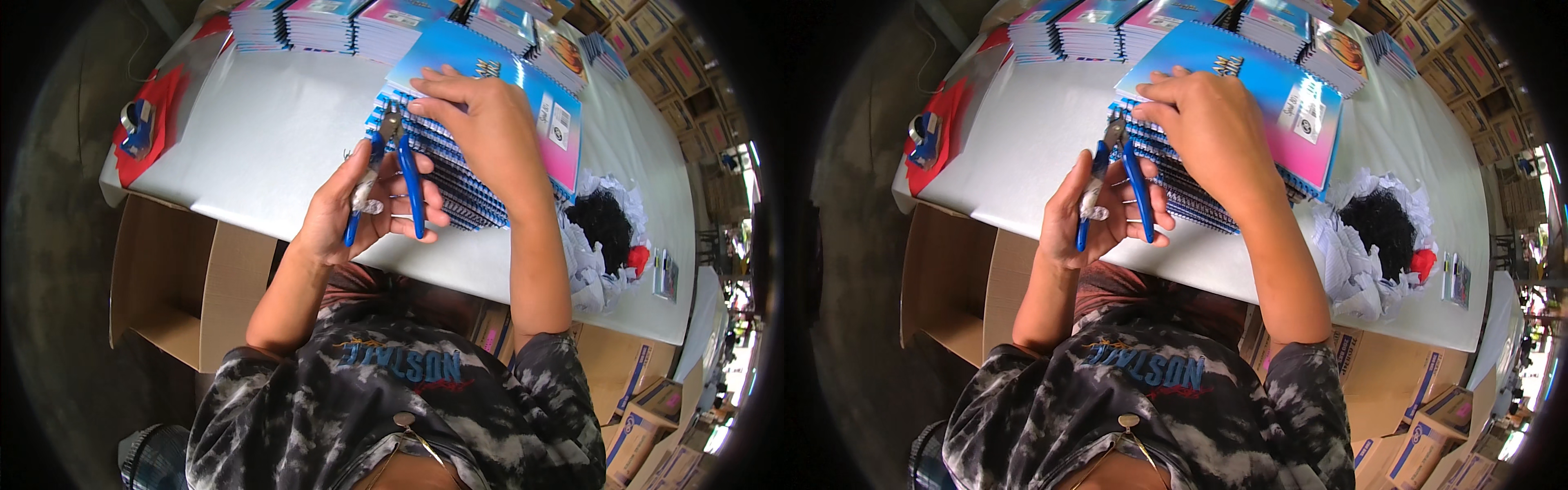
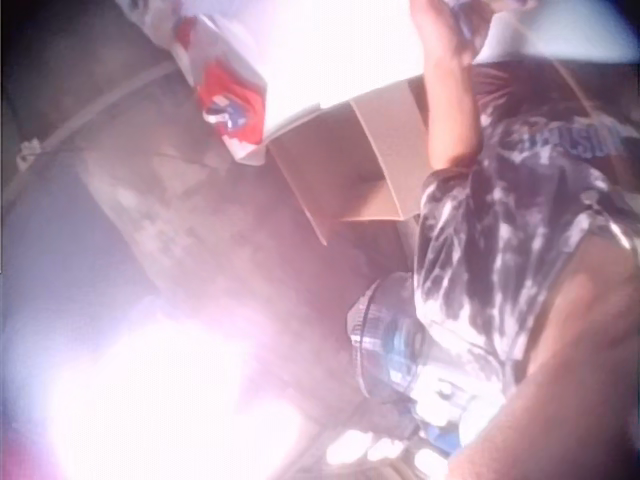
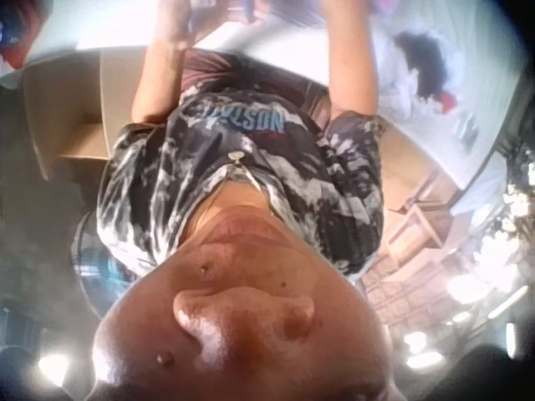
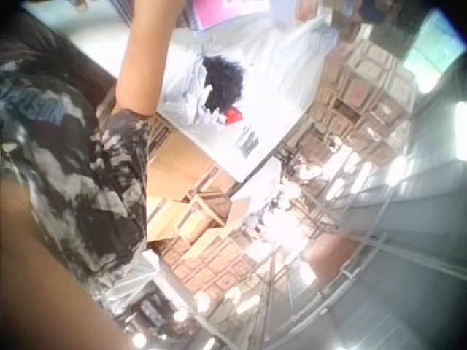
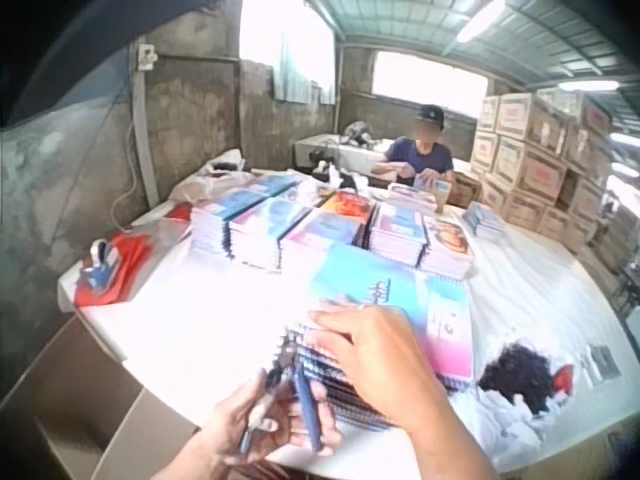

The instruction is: The person assembles spiral-bound notebooks by inserting metal coils into the punched holes of the covers and pages. They use pliers to secure the coils and stack the finished notebooks on the table.

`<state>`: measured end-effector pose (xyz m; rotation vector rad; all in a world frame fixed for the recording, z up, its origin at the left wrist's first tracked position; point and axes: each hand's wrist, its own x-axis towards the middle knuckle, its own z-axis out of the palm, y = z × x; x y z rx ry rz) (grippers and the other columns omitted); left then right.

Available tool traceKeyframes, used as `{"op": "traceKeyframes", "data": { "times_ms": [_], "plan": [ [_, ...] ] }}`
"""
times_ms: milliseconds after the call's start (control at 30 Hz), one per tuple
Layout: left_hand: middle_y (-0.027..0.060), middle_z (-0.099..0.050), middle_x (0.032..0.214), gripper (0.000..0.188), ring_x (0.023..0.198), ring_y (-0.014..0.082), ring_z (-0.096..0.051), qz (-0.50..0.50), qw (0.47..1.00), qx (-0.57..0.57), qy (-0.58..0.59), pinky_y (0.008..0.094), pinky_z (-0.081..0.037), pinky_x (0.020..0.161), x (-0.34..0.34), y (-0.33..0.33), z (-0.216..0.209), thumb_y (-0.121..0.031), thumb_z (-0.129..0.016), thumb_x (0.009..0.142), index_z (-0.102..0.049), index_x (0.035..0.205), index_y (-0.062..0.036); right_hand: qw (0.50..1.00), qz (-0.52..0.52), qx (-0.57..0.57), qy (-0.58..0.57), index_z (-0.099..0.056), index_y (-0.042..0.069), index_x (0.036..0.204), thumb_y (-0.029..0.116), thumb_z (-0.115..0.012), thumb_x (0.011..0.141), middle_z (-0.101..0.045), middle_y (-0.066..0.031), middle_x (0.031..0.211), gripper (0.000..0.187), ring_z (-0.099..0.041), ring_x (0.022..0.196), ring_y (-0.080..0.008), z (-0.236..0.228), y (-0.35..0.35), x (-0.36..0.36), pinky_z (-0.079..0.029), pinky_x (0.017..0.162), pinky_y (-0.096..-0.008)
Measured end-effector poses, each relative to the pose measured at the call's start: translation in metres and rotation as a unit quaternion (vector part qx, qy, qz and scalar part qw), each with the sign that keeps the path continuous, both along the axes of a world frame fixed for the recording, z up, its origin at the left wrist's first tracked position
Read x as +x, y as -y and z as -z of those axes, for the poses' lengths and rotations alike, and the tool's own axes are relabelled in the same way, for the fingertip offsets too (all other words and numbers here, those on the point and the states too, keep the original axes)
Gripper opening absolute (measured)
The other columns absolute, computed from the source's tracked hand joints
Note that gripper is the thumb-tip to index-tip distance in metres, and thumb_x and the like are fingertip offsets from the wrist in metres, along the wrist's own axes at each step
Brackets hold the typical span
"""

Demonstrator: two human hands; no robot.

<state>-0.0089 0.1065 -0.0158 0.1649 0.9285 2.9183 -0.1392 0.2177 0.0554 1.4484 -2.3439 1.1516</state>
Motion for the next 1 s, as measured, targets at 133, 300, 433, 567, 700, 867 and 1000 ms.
{"op": "traceKeyframes", "data": {
  "times_ms": [133,300,433,567,700,867,1000],
  "plan": [
    [0.0192,-0.059,0.097,0.064,0.086,0.0328,-0.061,0.030,0.999,0.033,0.005,0.0439,-0.051,0.073,0.002,0.006,0.002,-0.055,-0.026,0.092,-0.044,0.119,0.0009,1.000,-0.003,-0.010,0.016,-0.068,0.004,0.094,0.017,-0.064,0.078,-0.062,-0.0200,0.100,0.021,-0.058,0.104,-0.0311,-0.003,0.001,0.003,-0.045,0.088,-0.0355],
    [0.0075,-0.057,0.073,0.045,0.065,0.0184,-0.056,-0.239,0.725,-0.630,0.139,0.0324,-0.046,0.059,0.007,-0.004,-0.021,-0.044,-0.038,0.094,-0.051,0.100,-0.0015,1.000,-0.004,0.012,0.010,-0.067,0.003,0.096,0.016,-0.067,0.076,-0.062,-0.0196,0.104,0.024,-0.056,0.108,-0.0304,-0.003,-0.001,0.004,-0.043,0.091,-0.0355],
    [0.0127,-0.062,0.084,0.049,0.080,0.0238,-0.062,-0.094,0.918,-0.376,0.080,0.0361,-0.048,0.067,0.011,0.015,-0.017,-0.045,-0.037,0.094,-0.050,0.109,0.0001,0.999,-0.010,0.031,-0.040,-0.067,0.004,0.099,0.015,-0.069,0.073,-0.060,-0.0189,0.109,0.029,-0.053,0.112,-0.0298,0.000,-0.004,0.004,-0.042,0.094,-0.0353],
    [0.0230,-0.057,0.102,0.066,0.096,0.0396,-0.059,0.039,0.997,0.073,0.009,0.0536,-0.047,0.084,0.017,0.021,-0.005,-0.053,-0.022,0.094,-0.045,0.119,0.0034,0.999,-0.015,0.036,-0.016,-0.065,0.005,0.104,0.013,-0.070,0.073,-0.060,-0.0171,0.111,0.032,-0.053,0.114,-0.0259,-0.005,-0.002,0.006,-0.041,0.094,-0.0317],
    [0.0240,-0.056,0.100,0.069,0.096,0.0415,-0.058,0.077,0.987,0.140,0.012,0.0577,-0.046,0.083,0.012,0.025,0.004,-0.055,-0.022,0.093,-0.042,0.121,0.0053,0.999,-0.002,0.049,-0.014,-0.065,0.006,0.106,0.012,-0.070,0.074,-0.060,-0.0155,0.113,0.032,-0.053,0.115,-0.0232,-0.006,-0.002,0.007,-0.041,0.094,-0.0294],
    [0.0238,-0.051,0.095,0.066,0.092,0.0414,-0.057,0.090,0.987,0.133,0.017,0.0604,-0.046,0.080,0.016,0.025,-0.001,-0.052,-0.023,0.094,-0.039,0.122,0.0058,1.000,-0.008,0.023,-0.014,-0.067,0.004,0.100,0.014,-0.068,0.074,-0.061,-0.0183,0.107,0.028,-0.055,0.110,-0.0279,-0.003,-0.002,0.007,-0.043,0.092,-0.0338],
    [0.0160,-0.055,0.080,0.060,0.080,0.0279,-0.059,0.005,0.992,-0.103,0.069,0.0430,-0.050,0.073,0.014,0.027,-0.004,-0.049,-0.027,0.095,-0.045,0.115,0.0050,1.000,-0.002,0.026,-0.017,-0.066,0.005,0.100,0.014,-0.069,0.073,-0.061,-0.0175,0.107,0.029,-0.055,0.109,-0.0282,-0.004,-0.003,0.006,-0.043,0.092,-0.0341]
  ]
}}
